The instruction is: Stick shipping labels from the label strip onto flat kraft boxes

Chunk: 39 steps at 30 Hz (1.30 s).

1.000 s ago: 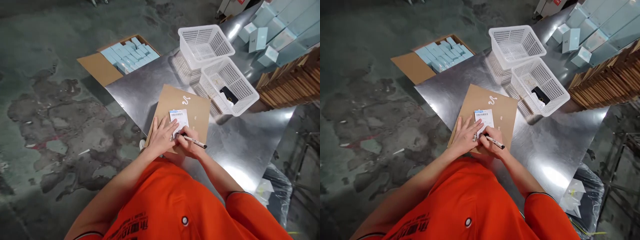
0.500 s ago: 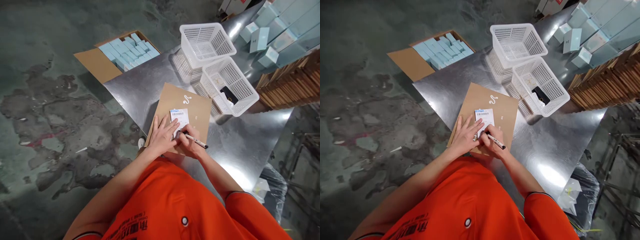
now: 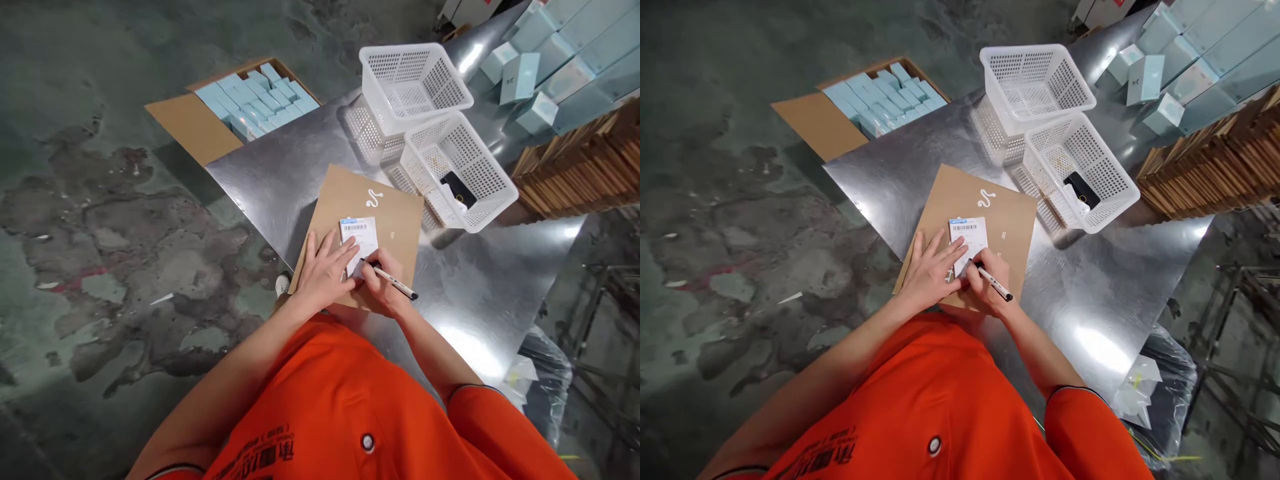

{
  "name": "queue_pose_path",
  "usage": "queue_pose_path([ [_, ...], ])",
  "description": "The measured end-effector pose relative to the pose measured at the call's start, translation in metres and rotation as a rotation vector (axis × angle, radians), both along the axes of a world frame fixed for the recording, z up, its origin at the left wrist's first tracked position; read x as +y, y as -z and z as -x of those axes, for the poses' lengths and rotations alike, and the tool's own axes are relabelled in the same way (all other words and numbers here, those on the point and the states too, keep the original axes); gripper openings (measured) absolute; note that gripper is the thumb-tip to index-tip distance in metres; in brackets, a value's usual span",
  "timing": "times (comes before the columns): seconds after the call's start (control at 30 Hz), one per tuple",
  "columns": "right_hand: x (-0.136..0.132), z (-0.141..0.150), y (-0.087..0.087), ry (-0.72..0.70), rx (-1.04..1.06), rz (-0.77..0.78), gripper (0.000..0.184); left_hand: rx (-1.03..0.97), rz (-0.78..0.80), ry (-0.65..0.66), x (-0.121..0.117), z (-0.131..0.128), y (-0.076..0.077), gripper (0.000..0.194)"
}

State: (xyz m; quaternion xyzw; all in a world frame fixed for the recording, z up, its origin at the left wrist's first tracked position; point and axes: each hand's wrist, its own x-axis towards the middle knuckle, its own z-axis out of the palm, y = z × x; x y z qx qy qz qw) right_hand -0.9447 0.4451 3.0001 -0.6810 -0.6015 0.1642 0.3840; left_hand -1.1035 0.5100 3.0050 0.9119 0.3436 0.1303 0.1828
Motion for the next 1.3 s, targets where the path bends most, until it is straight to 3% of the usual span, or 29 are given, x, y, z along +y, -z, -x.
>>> queue_pose_path([
  [1.0,-0.0020,-0.0012,0.0016,-0.002,0.035,0.050,0.012,-0.053,-0.018,0.009,-0.0002,-0.0002,0.0012,0.057],
  [1.3,-0.0009,0.0008,0.0014,-0.011,0.061,0.000,0.011,-0.040,-0.020,0.014,-0.0002,0.0007,0.0020,0.058],
])
